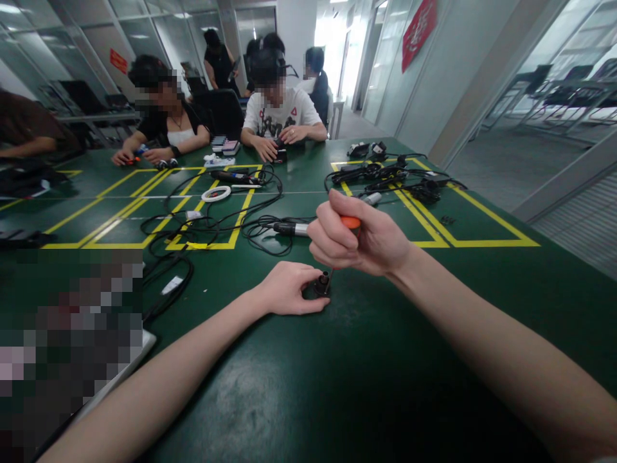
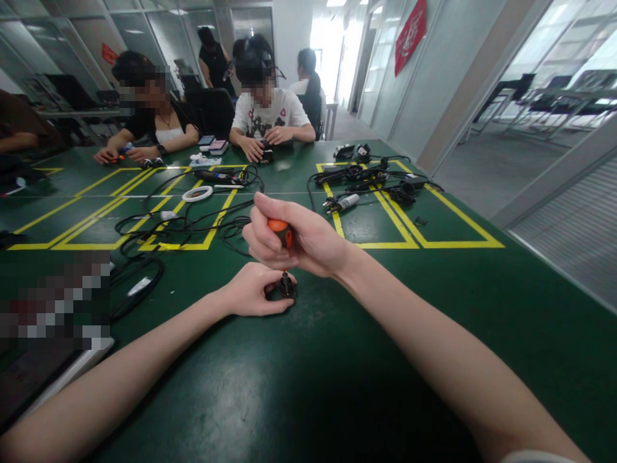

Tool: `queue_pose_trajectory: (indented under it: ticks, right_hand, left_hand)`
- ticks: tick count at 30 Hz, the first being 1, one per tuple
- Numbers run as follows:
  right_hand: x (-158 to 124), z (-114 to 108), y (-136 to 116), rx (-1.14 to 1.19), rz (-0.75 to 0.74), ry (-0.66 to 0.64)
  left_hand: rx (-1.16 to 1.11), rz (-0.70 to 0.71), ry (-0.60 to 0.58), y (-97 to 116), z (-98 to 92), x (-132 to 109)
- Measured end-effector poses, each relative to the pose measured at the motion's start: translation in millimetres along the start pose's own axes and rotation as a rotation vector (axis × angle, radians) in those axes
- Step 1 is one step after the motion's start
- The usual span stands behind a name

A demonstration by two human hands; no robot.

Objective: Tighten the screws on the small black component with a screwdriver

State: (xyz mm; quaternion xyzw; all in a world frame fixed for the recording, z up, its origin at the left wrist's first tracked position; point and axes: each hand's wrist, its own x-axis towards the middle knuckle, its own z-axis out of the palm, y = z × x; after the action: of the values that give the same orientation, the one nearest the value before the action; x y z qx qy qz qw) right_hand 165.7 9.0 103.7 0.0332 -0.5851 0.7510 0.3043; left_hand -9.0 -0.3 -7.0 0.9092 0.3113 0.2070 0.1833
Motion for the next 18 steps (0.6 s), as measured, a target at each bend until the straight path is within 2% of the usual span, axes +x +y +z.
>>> queue_pose_trajectory:
  ticks: [4,14,18]
  right_hand:
    - [-0.5,0.8,-1.2,0.084,0.018,-0.07]
    - [-0.8,-0.5,-0.4,-0.08,-0.041,0.046]
    - [0.0,0.8,-1.2,-0.014,0.0,-0.015]
  left_hand:
    - [0.011,-0.021,0.007,0.3,0.7,-0.1]
    - [0.021,0.006,0.006,1.0,-1.1,0.2]
    - [0.029,0.0,0.001,-0.2,0.0,-0.1]
